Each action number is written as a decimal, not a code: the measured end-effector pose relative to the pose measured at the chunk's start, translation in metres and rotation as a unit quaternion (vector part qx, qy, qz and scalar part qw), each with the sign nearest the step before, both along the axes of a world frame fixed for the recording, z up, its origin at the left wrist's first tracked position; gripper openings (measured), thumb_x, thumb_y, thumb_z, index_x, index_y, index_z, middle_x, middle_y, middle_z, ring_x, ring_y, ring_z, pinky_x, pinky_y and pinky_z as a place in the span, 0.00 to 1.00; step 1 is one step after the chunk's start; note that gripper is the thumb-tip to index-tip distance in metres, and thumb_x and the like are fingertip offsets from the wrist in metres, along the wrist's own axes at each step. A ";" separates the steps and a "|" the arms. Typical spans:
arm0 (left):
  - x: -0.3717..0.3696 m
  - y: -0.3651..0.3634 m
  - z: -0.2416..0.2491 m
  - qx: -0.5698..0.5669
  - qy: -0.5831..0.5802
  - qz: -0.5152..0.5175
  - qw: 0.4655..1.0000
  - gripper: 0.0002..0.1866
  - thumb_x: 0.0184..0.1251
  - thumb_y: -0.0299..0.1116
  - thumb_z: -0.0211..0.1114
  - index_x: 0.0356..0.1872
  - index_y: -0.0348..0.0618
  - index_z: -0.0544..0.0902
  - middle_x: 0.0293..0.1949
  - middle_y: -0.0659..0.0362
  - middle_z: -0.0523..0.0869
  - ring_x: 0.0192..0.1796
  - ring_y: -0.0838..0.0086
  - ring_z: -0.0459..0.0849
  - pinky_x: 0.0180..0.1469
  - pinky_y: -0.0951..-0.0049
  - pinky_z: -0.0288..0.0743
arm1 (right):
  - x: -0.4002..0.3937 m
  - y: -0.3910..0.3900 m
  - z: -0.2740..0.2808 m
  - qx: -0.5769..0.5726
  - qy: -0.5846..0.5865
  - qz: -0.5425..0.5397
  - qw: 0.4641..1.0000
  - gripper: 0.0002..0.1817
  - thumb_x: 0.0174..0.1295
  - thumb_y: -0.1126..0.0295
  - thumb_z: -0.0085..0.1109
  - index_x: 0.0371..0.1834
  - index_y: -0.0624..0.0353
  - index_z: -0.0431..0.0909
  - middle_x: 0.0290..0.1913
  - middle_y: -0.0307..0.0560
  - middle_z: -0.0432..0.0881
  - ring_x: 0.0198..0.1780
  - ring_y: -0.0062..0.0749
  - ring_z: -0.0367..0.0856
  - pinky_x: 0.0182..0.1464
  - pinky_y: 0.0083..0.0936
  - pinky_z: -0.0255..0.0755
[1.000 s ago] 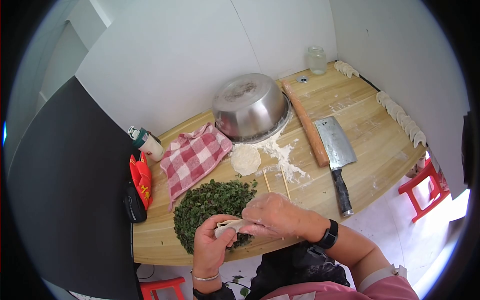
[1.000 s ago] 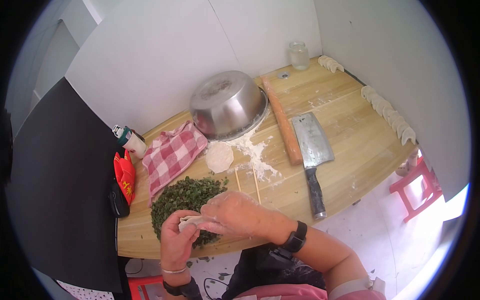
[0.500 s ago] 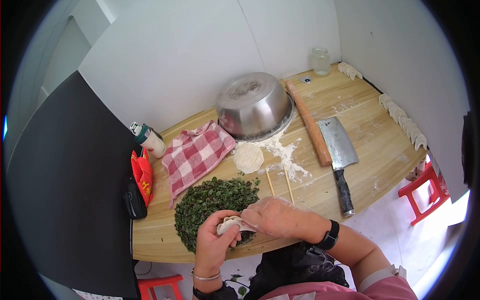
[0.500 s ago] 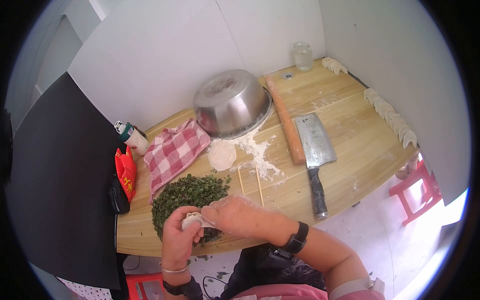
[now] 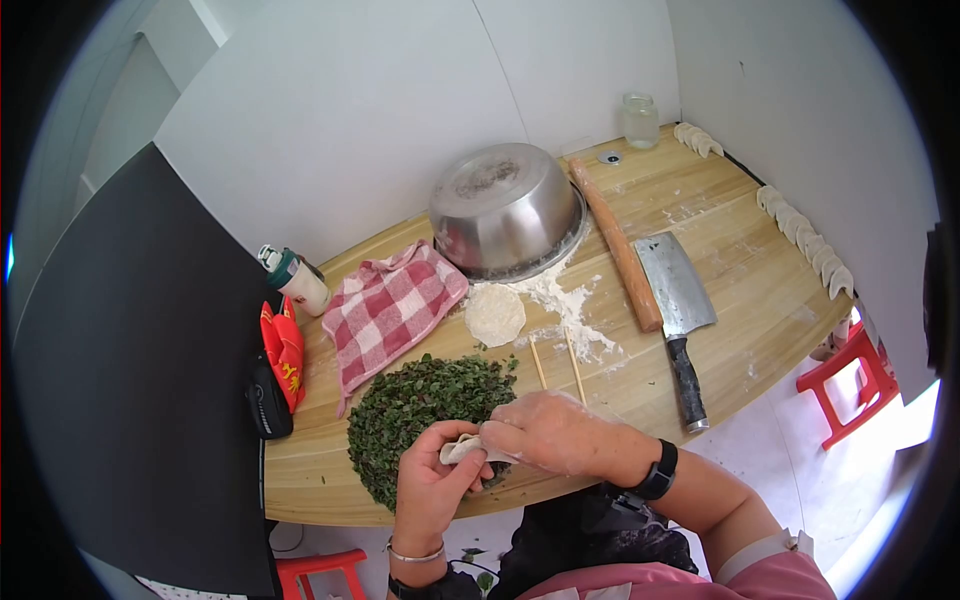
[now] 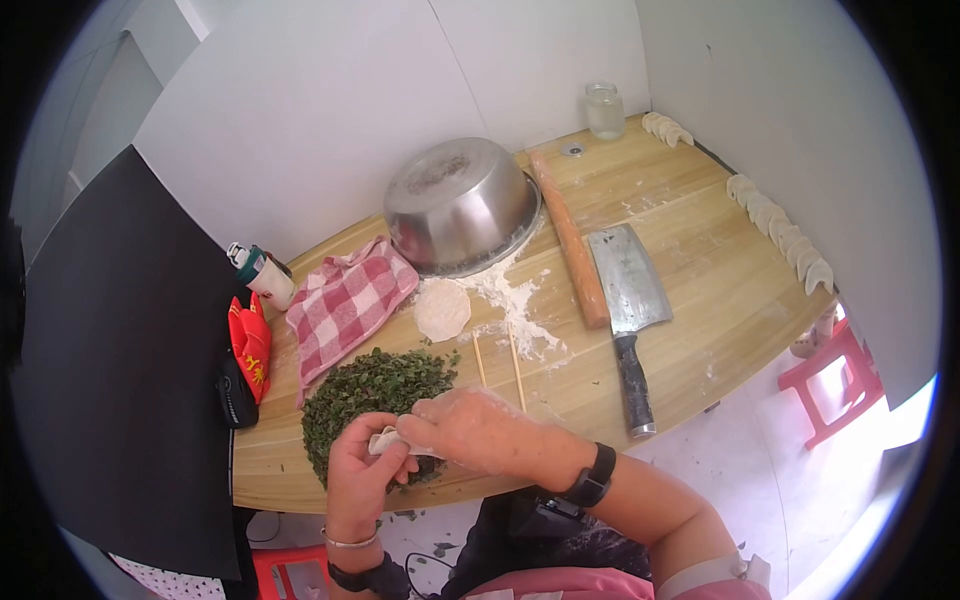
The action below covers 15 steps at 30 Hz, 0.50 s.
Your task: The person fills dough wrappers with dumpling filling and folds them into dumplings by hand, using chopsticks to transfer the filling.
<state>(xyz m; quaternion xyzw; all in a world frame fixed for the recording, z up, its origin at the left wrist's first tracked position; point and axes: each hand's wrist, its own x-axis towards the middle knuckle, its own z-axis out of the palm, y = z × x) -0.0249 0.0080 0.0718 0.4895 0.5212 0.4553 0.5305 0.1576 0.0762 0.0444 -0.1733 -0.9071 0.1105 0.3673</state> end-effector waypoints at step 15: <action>0.009 0.001 -0.002 0.049 -0.019 0.015 0.999 0.11 0.66 0.18 0.58 0.49 0.32 0.74 0.41 0.55 0.83 0.37 0.77 0.84 0.35 0.82 0.78 | -0.006 0.001 0.002 -0.063 0.142 0.027 0.988 0.07 0.57 0.71 0.59 0.34 0.60 0.71 0.31 0.50 0.74 0.36 0.48 0.76 0.35 0.38 0.71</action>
